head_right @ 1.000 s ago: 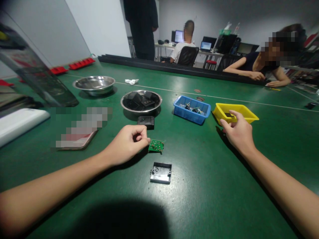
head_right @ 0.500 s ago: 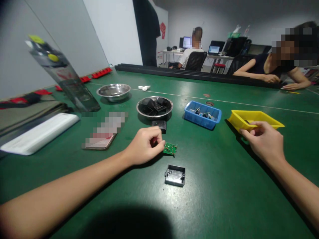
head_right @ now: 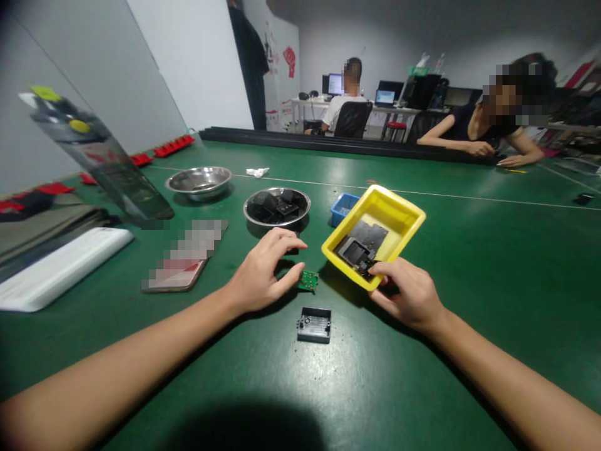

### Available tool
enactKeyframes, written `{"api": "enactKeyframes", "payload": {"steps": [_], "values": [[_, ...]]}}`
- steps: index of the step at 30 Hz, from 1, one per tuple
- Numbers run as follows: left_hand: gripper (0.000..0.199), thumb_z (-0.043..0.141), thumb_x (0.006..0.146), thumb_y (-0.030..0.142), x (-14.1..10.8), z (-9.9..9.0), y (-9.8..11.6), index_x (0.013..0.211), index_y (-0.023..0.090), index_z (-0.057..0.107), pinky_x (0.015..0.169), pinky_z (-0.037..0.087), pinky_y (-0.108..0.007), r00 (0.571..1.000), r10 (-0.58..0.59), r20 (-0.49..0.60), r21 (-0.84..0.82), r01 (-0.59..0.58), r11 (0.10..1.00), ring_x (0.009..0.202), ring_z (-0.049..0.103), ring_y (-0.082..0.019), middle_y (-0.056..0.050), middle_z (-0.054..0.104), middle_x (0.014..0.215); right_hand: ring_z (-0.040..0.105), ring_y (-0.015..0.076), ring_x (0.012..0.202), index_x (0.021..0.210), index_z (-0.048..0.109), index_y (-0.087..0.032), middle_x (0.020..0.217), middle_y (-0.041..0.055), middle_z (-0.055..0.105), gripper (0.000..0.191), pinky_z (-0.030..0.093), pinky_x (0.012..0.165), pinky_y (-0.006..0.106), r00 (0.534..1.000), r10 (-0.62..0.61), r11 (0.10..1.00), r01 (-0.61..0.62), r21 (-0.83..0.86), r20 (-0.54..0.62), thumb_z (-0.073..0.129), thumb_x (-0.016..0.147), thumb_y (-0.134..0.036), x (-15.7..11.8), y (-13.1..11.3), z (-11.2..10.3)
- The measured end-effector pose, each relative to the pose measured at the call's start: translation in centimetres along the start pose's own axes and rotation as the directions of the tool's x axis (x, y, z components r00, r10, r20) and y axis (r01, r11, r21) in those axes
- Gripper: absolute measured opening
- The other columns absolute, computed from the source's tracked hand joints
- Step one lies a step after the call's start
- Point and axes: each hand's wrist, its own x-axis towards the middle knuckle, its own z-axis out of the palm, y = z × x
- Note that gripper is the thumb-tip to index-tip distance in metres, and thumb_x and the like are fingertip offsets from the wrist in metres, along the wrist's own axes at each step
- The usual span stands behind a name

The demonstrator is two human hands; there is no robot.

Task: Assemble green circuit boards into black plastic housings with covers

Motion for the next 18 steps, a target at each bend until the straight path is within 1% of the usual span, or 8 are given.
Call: {"api": "enactKeyframes", "payload": {"steps": [3,5,7,10,13,15,17,18], "values": [[0.029,0.059,0.091,0.024,0.1,-0.1,0.4,0.119,0.015,0.061,0.094,0.054,-0.041,0.995,0.09,-0.034,0.057,-0.088,0.995,0.106,0.059,-0.023,-0.012,0.061,0.115,0.06,0.012,0.051,0.096,0.062,-0.019,0.063,-0.002,0.061,0.007,0.047,0.049,0.021,0.999,-0.034,0.998,0.034,0.057,0.01,0.063,0.089,-0.019,0.8,-1.0,0.7],[0.032,0.06,0.091,0.022,0.1,-0.2,0.8,0.122,0.016,0.061,0.094,0.054,-0.042,0.982,0.185,-0.04,0.115,-0.179,0.977,0.108,0.059,-0.023,-0.013,0.062,0.119,0.061,0.0126,0.056,0.096,0.063,-0.019,0.066,-0.0006,0.064,0.007,0.048,0.053,0.022,0.998,-0.058,0.997,0.057,0.06,0.016,0.063,0.089,-0.017,0.8,-1.1,0.9],[0.032,0.061,0.091,0.02,0.1,-0.4,1.1,0.123,0.016,0.061,0.095,0.053,-0.041,0.958,0.287,-0.014,0.188,-0.279,0.942,0.111,0.059,-0.024,-0.014,0.063,0.123,0.064,0.0143,0.062,0.096,0.063,-0.019,0.072,0.0023,0.068,0.007,0.05,0.058,0.024,0.995,-0.094,0.995,0.093,0.043,0.034,0.062,0.09,-0.016,0.6,-1.1,1.1],[0.031,0.059,0.093,0.02,0.3,-0.4,1.6,0.124,0.015,0.062,0.097,0.049,-0.04,0.916,0.391,0.087,0.274,-0.399,0.875,0.117,0.058,-0.026,-0.014,0.067,0.128,0.065,0.016,0.066,0.097,0.063,-0.018,0.075,0.0048,0.07,0.006,0.05,0.062,0.026,0.989,-0.141,0.99,0.141,0.01,0.053,0.061,0.093,-0.016,0.3,-1.0,1.2],[0.031,0.054,0.098,0.024,0.5,-0.2,2.0,0.127,0.015,0.061,0.098,0.044,-0.038,0.881,0.436,0.186,0.297,-0.473,0.829,0.123,0.058,-0.025,-0.012,0.065,0.135,0.063,0.0149,0.063,0.098,0.063,-0.018,0.073,0.0041,0.069,0.005,0.049,0.062,0.026,0.986,-0.159,0.987,0.159,-0.004,0.044,0.06,0.094,-0.017,0.2,-1.2,1.3],[0.032,0.051,0.1,0.028,0.6,0.0,2.2,0.129,0.016,0.06,0.101,0.04,-0.038,0.866,0.445,0.228,0.3,-0.497,0.814,0.128,0.057,-0.024,-0.012,0.062,0.141,0.062,0.0148,0.062,0.099,0.063,-0.018,0.072,0.0037,0.067,0.005,0.048,0.062,0.027,0.984,-0.172,0.985,0.173,-0.002,0.037,0.06,0.094,-0.017,0.3,-1.4,1.2],[0.033,0.049,0.101,0.031,0.6,0.2,2.5,0.129,0.018,0.06,0.105,0.036,-0.038,0.866,0.433,0.252,0.314,-0.496,0.809,0.133,0.053,-0.024,-0.012,0.056,0.147,0.061,0.0157,0.064,0.099,0.062,-0.017,0.072,0.0043,0.067,0.006,0.048,0.062,0.028,0.98,-0.194,0.981,0.194,0.004,0.036,0.059,0.095,-0.016,0.5,-1.6,1.2],[0.033,0.048,0.101,0.031,0.6,0.3,2.7,0.129,0.018,0.06,0.106,0.034,-0.039,0.874,0.416,0.25,0.332,-0.481,0.811,0.136,0.051,-0.024,-0.012,0.054,0.15,0.061,0.0162,0.065,0.099,0.062,-0.017,0.073,0.0047,0.067,0.006,0.047,0.062,0.028,0.978,-0.207,0.978,0.207,0.007,0.038,0.057,0.096,-0.016,0.6,-1.7,1.2]]}}
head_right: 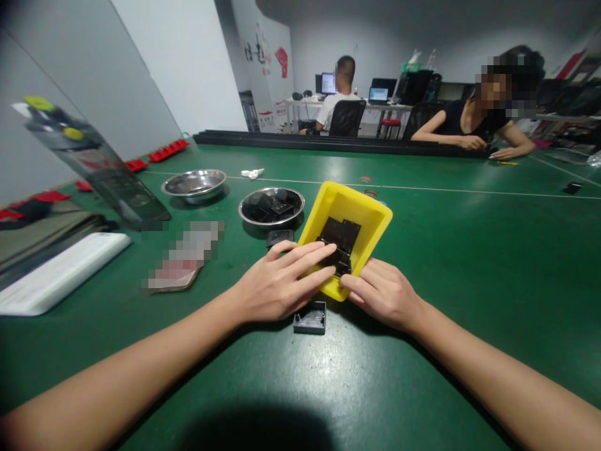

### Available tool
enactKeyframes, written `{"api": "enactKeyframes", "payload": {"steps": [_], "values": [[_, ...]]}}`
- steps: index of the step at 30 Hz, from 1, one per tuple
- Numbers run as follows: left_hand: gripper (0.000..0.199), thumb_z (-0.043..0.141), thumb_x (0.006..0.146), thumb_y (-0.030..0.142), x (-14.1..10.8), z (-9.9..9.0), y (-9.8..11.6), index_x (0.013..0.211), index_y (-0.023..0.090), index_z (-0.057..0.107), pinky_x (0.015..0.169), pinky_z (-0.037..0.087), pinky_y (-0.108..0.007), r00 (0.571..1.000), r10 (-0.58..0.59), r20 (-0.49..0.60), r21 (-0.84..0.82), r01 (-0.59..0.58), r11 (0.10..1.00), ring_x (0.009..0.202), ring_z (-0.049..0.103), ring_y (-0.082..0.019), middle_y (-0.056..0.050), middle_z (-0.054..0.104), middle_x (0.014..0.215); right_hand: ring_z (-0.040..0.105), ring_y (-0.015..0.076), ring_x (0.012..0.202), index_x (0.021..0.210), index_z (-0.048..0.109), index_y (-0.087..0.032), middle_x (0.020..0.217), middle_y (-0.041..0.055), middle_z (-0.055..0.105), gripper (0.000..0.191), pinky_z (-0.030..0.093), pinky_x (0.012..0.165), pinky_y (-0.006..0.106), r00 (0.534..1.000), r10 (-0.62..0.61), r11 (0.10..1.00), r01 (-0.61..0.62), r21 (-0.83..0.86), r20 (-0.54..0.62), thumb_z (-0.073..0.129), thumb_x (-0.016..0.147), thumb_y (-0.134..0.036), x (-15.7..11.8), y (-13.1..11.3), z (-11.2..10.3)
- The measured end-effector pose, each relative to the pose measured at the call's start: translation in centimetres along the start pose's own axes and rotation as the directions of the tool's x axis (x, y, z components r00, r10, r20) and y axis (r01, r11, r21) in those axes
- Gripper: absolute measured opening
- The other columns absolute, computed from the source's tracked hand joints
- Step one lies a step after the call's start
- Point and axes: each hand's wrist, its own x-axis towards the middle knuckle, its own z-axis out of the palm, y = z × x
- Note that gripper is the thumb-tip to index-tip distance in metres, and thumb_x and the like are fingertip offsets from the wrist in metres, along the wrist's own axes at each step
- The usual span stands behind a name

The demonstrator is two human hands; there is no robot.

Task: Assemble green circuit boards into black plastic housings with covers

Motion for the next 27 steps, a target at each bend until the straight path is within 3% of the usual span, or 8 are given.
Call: {"api": "enactKeyframes", "payload": {"steps": [4,10,20,27], "values": [[0.033,0.046,0.101,0.03,0.5,-0.3,0.8,0.128,0.017,0.06,0.112,0.026,-0.041,0.992,-0.125,-0.032,0.064,0.127,0.99,0.14,0.047,-0.025,-0.015,0.05,0.152,0.058,0.0166,0.065,0.094,0.064,-0.017,0.071,0.0054,0.066,0.016,0.045,0.061,0.029,0.998,-0.065,0.998,0.065,0.002,0.011,0.049,0.1,-0.018,1.0,-0.4,-0.2],[0.043,0.047,0.099,0.04,1.0,-0.6,1.6,0.134,0.018,0.057,0.111,0.024,-0.044,0.981,-0.194,-0.012,0.086,0.194,0.977,0.14,0.045,-0.029,-0.015,0.047,0.155,0.058,0.0171,0.066,0.09,0.067,-0.014,0.072,0.0071,0.068,0.019,0.045,0.061,0.03,0.991,-0.137,0.99,0.137,0.025,-0.004,0.049,0.098,-0.01,2.3,-1.3,-0.5],[0.032,0.053,0.095,0.041,1.2,-0.8,1.9,0.109,0.015,0.066,0.106,0.028,-0.045,0.969,-0.23,-0.086,0.08,0.237,0.968,0.131,0.046,-0.033,-0.019,0.056,0.14,0.057,0.0189,0.066,0.092,0.068,-0.009,0.07,0.0086,0.066,0.016,0.044,0.061,0.032,0.988,-0.154,0.986,0.155,0.066,-0.014,0.052,0.096,-0.008,2.4,-1.7,-0.4],[0.035,0.051,0.098,0.035,1.0,-0.9,1.7,0.119,0.012,0.066,0.103,0.029,-0.043,0.978,-0.163,-0.128,0.055,0.171,0.984,0.124,0.053,-0.028,-0.013,0.066,0.127,0.055,0.0181,0.067,0.092,0.068,-0.011,0.072,0.0084,0.066,0.017,0.044,0.065,0.032,0.994,-0.105,0.991,0.105,0.087,-0.006,0.051,0.098,-0.012,2.0,-1.7,-0.2]]}}
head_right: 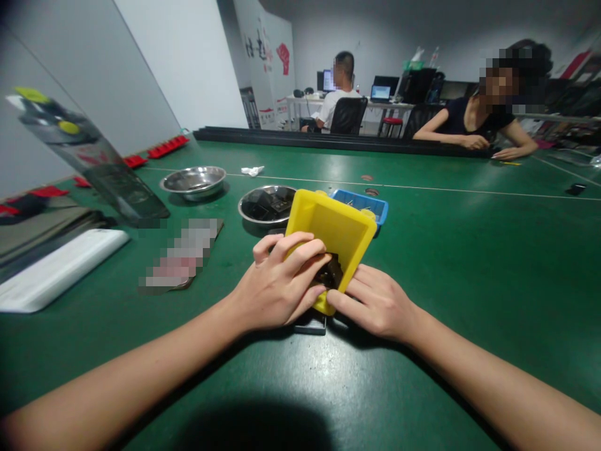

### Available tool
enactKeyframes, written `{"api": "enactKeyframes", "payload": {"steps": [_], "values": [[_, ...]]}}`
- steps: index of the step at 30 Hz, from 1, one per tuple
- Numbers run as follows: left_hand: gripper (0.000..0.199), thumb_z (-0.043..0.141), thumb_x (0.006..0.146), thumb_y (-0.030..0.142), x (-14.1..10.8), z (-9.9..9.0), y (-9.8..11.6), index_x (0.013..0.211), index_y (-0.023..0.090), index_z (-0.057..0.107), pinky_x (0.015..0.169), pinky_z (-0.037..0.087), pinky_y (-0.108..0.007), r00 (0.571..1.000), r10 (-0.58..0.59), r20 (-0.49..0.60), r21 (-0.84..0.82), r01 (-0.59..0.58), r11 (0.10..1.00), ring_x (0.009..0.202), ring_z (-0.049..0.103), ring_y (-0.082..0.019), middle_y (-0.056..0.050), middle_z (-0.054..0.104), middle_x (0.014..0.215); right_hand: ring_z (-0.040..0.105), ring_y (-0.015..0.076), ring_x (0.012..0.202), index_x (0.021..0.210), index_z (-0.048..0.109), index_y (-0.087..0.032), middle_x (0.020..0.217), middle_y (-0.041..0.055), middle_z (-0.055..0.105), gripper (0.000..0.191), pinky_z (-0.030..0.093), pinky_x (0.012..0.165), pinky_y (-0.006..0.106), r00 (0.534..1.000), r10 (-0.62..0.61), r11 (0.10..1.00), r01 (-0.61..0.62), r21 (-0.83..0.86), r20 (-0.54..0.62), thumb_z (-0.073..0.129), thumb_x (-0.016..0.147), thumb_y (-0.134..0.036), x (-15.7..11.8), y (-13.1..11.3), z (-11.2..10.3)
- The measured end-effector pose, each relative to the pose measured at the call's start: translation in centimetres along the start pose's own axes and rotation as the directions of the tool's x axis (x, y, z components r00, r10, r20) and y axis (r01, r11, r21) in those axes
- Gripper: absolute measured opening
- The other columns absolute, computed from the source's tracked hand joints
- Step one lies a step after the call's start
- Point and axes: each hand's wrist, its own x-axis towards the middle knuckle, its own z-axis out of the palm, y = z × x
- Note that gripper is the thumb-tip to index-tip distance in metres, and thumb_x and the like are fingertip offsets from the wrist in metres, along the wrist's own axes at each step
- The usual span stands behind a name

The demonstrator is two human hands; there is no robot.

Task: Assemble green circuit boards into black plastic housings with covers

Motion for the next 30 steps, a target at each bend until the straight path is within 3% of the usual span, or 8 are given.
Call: {"api": "enactKeyframes", "payload": {"steps": [7,12,18,20,22,24,27,30], "values": [[0.03,0.041,0.103,0.016,0.0,0.3,-0.6,0.12,0.005,0.063,0.103,0.038,-0.035,0.997,0.053,-0.059,-0.049,-0.055,0.997,0.114,0.063,-0.02,-0.016,0.07,0.114,0.052,0.0179,0.064,0.089,0.065,-0.014,0.068,0.0067,0.061,0.017,0.042,0.06,0.031,0.996,0.085,0.996,-0.085,-0.003,0.023,0.051,0.097,-0.015,-0.5,0.1,0.2],[0.022,0.045,0.102,0.012,-0.4,0.1,-1.6,0.109,0.009,0.065,0.091,0.05,-0.031,0.978,0.049,-0.2,-0.114,-0.073,0.991,0.106,0.067,-0.018,-0.013,0.072,0.11,0.058,0.0176,0.067,0.095,0.063,-0.016,0.074,0.0068,0.066,0.004,0.047,0.063,0.03,0.993,0.121,0.992,-0.121,0.021,0.015,0.059,0.094,-0.015,-1.0,0.2,0.4],[0.028,0.058,0.091,0.002,-1.4,0.0,-2.3,0.117,0.015,0.061,0.087,0.057,-0.025,0.925,-0.159,-0.345,-0.238,0.077,0.968,0.099,0.067,-0.014,-0.008,0.07,0.106,0.06,0.0128,0.058,0.096,0.061,-0.02,0.07,-0.0004,0.066,0.008,0.049,0.056,0.024,0.948,0.302,0.953,-0.303,0.012,-0.096,0.066,0.089,-0.019,-2.0,1.3,-0.1],[0.026,0.062,0.089,0.001,-1.4,0.2,-2.4,0.111,0.015,0.062,0.084,0.058,-0.024,0.899,-0.237,-0.368,-0.289,0.132,0.948,0.092,0.067,-0.012,-0.005,0.07,0.098,0.063,0.0138,0.059,0.096,0.062,-0.022,0.075,-0.0002,0.068,0.014,0.05,0.058,0.026,0.869,0.46,0.881,-0.473,-0.03,-0.182,0.071,0.085,-0.022,-2.9,2.4,-0.6],[0.02,0.066,0.088,0.003,-1.4,0.4,-2.4,0.104,0.015,0.063,0.076,0.059,-0.021,0.878,-0.331,-0.346,-0.399,0.182,0.899,0.084,0.066,-0.011,-0.003,0.068,0.091,0.061,0.0157,0.057,0.094,0.062,-0.024,0.071,-0.0014,0.065,0.019,0.051,0.058,0.029,0.69,0.659,0.723,-0.691,-0.002,-0.298,0.075,0.081,-0.028,-4.0,3.9,-1.1],[0.014,0.067,0.088,0.006,-1.4,0.7,-2.3,0.098,0.015,0.064,0.067,0.058,-0.018,0.872,-0.41,-0.268,-0.522,0.226,0.822,0.079,0.064,-0.01,-0.002,0.067,0.087,0.058,0.0169,0.058,0.094,0.062,-0.024,0.067,-0.0023,0.059,0.022,0.05,0.059,0.031,0.487,0.81,0.541,-0.836,0.097,-0.326,0.076,0.079,-0.033,-5.2,5.6,-1.7],[0.008,0.068,0.087,0.008,-1.5,1.1,-1.9,0.09,0.014,0.065,0.061,0.056,-0.016,0.881,-0.456,-0.124,-0.648,0.276,0.71,0.075,0.063,-0.009,-0.002,0.065,0.084,0.052,0.0163,0.055,0.086,0.06,-0.023,0.062,-0.0033,0.055,0.029,0.045,0.055,0.032,0.259,0.892,0.336,-0.928,0.159,-0.371,0.08,0.069,-0.035,-7.2,8.5,-2.4],[0.005,0.071,0.086,0.011,-1.6,1.2,-1.5,0.083,0.014,0.067,0.061,0.056,-0.018,0.914,-0.405,-0.016,-0.708,0.276,0.65,0.069,0.064,-0.009,-0.002,0.066,0.078,0.053,0.0152,0.054,0.084,0.06,-0.021,0.06,-0.0043,0.056,0.034,0.044,0.055,0.032,0.103,0.936,0.174,-0.967,0.188,-0.337,0.083,0.063,-0.033,-9.1,11.0,-2.8]]}}
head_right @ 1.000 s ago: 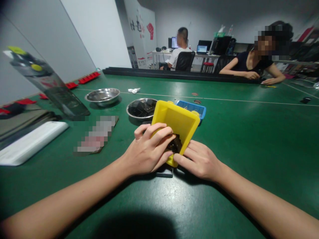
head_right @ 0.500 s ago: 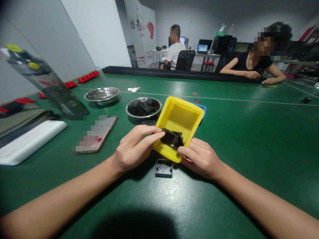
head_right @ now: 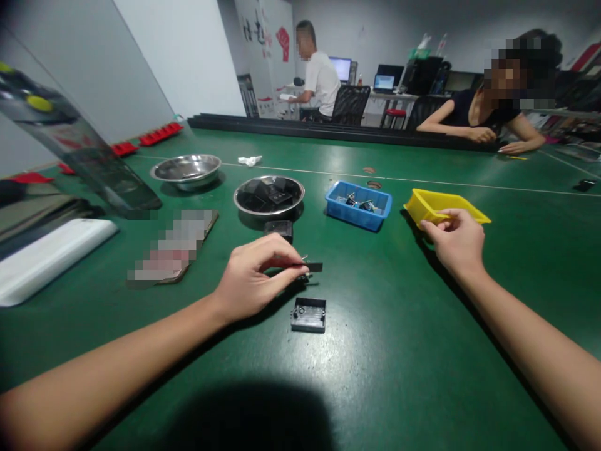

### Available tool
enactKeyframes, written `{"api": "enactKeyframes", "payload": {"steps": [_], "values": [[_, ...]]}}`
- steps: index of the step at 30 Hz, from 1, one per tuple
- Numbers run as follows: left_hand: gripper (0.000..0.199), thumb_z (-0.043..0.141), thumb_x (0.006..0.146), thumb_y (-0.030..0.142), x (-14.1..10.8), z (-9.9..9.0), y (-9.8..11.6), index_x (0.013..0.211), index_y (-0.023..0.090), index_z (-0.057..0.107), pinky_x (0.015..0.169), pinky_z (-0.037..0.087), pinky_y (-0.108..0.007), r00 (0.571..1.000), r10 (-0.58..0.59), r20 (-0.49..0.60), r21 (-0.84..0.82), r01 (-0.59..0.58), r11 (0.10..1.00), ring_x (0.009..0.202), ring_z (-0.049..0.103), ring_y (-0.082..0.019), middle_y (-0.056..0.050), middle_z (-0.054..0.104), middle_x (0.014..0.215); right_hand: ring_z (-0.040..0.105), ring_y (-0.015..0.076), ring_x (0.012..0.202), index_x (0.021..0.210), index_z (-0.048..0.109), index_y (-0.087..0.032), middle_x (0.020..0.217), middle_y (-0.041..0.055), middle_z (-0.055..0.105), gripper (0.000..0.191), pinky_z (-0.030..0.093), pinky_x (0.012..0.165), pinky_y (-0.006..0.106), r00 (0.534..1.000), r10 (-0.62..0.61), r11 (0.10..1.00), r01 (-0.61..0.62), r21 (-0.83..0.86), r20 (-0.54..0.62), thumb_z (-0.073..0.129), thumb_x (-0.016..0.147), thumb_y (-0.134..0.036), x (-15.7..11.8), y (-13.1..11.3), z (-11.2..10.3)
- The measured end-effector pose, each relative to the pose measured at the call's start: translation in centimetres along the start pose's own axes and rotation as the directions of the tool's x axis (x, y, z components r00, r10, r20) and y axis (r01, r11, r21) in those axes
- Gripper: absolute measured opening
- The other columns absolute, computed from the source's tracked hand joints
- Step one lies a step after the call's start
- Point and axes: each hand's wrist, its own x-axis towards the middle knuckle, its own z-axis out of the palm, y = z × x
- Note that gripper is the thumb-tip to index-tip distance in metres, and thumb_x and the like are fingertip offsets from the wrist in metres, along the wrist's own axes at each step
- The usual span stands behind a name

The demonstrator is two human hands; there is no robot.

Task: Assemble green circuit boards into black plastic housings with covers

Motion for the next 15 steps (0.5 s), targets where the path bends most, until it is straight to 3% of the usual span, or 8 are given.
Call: {"api": "enactKeyframes", "payload": {"steps": [3,6,9,11,13,15], "values": [[0.005,0.071,0.086,0.013,-0.3,0.3,0.0,0.082,0.014,0.069,0.065,0.057,-0.02,0.997,0.013,0.077,-0.027,-0.011,1.0,0.069,0.068,-0.01,-0.002,0.071,0.076,0.057,0.0155,0.052,0.09,0.062,-0.019,0.06,-0.002,0.061,0.032,0.045,0.054,0.03,0.995,-0.01,1.0,0.009,0.014,0.102,0.083,0.066,-0.028,1.0,1.3,0.0],[0.007,0.064,0.091,0.011,-0.5,0.6,-0.2,0.093,0.014,0.07,0.073,0.06,-0.022,0.99,0.023,0.14,-0.012,-0.022,1.0,0.078,0.074,-0.012,-0.004,0.077,0.087,0.06,0.0169,0.053,0.103,0.065,-0.018,0.061,0.0024,0.065,0.03,0.045,0.053,0.029,0.974,-0.173,0.984,0.176,-0.01,0.147,0.078,0.077,-0.027,0.1,0.7,0.1],[0.021,0.053,0.096,0.008,-0.5,0.7,-0.6,0.11,0.015,0.067,0.095,0.061,-0.032,0.97,0.097,0.225,0.004,-0.1,0.995,0.101,0.074,-0.014,-0.007,0.077,0.111,0.06,0.0163,0.054,0.108,0.066,-0.018,0.066,0.002,0.065,0.025,0.046,0.054,0.029,0.915,-0.338,0.934,0.354,-0.037,0.22,0.069,0.086,-0.03,-2.4,-1.8,0.3],[0.025,0.048,0.097,0.007,-0.5,0.5,-0.8,0.113,0.016,0.065,0.105,0.056,-0.038,0.966,0.124,0.227,0.041,-0.137,0.99,0.114,0.07,-0.015,-0.009,0.073,0.124,0.059,0.0152,0.055,0.102,0.067,-0.019,0.067,0.0002,0.064,0.017,0.046,0.053,0.027,0.815,-0.479,0.865,0.502,0.015,0.326,0.066,0.089,-0.03,-4.7,-4.1,0.5],[0.027,0.046,0.096,0.005,-0.4,-0.1,-1.1,0.112,0.014,0.065,0.102,0.058,-0.035,0.973,0.093,0.21,0.105,-0.117,0.988,0.117,0.069,-0.016,-0.01,0.072,0.126,0.062,0.0147,0.06,0.101,0.068,-0.019,0.072,0.0013,0.066,0.013,0.049,0.057,0.026,0.647,-0.62,0.762,0.632,0.143,0.444,0.063,0.092,-0.027,-7.1,-6.2,0.8],[0.027,0.046,0.094,0.005,-0.3,-0.8,-1.3,0.11,0.014,0.066,0.1,0.058,-0.035,0.965,0.074,0.251,0.151,-0.115,0.982,0.112,0.07,-0.017,-0.01,0.074,0.12,0.063,0.0143,0.065,0.104,0.069,-0.017,0.075,0.0027,0.066,0.015,0.051,0.063,0.026,0.479,-0.712,0.669,0.685,0.289,0.513,0.059,0.094,-0.023,-9.1,-8.0,1.2]]}}
